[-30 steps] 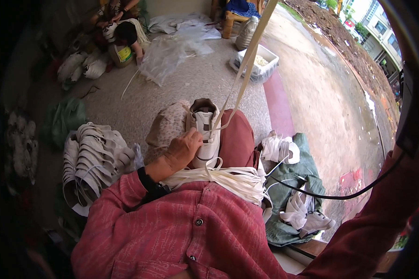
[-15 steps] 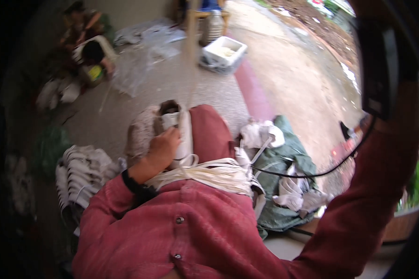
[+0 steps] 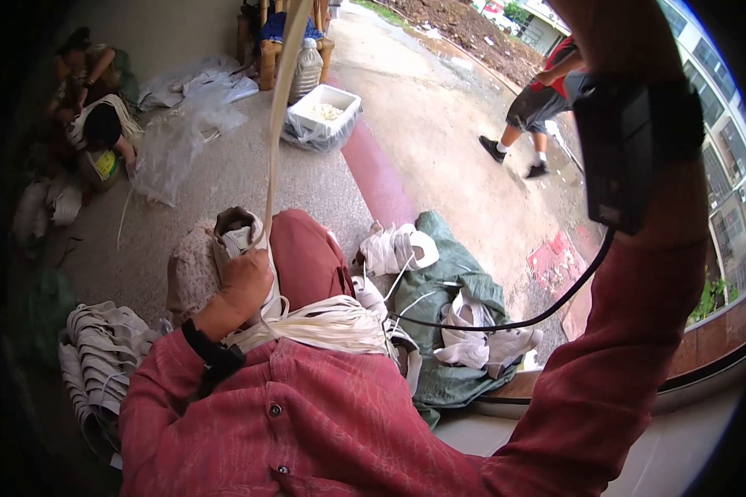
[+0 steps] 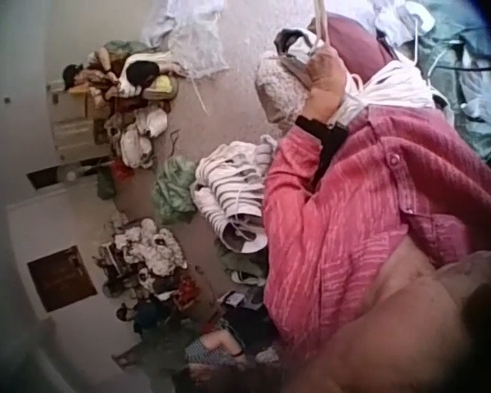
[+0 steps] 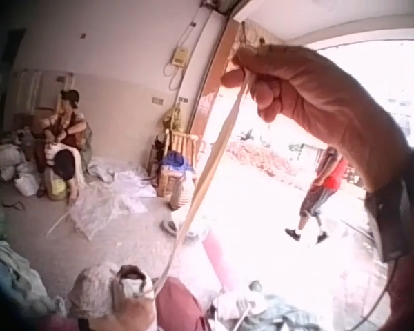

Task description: The recorder is lacing a white sneaker by threading long white laces through the eyelets.

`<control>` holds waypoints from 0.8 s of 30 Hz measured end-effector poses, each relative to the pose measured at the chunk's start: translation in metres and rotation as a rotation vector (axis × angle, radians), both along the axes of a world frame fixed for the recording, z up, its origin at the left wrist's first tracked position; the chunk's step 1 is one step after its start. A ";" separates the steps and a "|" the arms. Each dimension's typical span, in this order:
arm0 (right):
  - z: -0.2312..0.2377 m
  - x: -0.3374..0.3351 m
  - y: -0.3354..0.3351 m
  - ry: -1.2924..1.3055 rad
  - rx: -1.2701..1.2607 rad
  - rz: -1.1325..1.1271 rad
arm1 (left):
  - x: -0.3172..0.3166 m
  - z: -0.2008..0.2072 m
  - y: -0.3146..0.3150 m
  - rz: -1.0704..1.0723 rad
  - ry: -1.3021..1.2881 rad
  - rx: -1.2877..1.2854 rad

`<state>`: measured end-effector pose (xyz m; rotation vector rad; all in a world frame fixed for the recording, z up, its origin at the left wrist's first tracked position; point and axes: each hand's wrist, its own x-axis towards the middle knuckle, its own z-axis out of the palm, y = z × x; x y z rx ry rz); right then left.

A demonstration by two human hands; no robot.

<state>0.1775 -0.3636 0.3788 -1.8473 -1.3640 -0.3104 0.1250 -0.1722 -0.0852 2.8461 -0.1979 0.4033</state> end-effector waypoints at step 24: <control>0.048 0.022 0.105 0.264 0.219 -0.089 | -0.028 -0.012 0.038 -0.805 0.129 -0.433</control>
